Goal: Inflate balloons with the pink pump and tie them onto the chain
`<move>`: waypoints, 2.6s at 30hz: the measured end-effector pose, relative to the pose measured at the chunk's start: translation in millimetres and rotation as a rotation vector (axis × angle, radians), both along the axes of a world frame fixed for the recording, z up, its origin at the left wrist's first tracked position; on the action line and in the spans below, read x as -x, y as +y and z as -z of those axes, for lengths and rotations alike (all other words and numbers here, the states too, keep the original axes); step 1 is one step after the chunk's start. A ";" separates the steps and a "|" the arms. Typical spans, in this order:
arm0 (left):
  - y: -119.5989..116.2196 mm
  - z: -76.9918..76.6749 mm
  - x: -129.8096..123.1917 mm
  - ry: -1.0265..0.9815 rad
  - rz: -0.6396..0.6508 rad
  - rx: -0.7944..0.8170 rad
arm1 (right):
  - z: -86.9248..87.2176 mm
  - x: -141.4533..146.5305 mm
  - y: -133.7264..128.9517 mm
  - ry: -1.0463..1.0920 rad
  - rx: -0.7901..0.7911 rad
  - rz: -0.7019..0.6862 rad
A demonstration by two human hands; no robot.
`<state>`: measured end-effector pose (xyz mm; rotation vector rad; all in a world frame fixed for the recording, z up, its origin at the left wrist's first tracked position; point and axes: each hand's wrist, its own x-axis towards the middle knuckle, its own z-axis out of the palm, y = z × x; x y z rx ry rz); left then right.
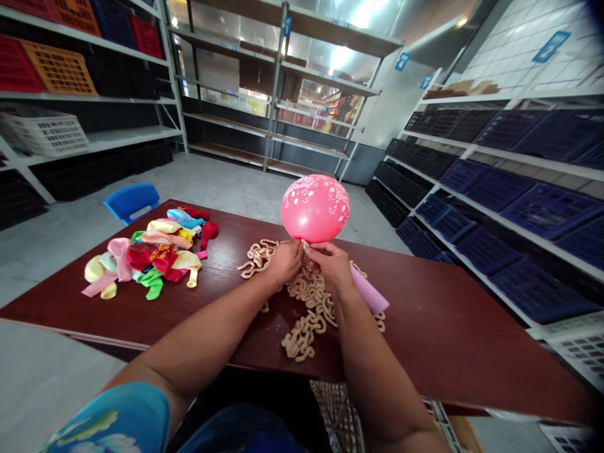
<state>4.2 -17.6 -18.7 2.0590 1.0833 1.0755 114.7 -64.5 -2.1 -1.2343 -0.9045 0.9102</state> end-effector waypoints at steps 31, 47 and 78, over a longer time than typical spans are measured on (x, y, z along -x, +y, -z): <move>4.9 4.3 -0.1 -0.155 0.088 0.126 | 4.9 -0.5 -1.9 -0.546 -0.286 0.062; 9.0 14.9 -2.8 -0.343 0.216 0.357 | 7.7 -2.5 4.0 -0.122 -0.098 -0.077; -19.1 -18.6 6.7 -0.225 0.665 0.774 | 23.4 -14.7 15.4 -0.188 -0.246 0.300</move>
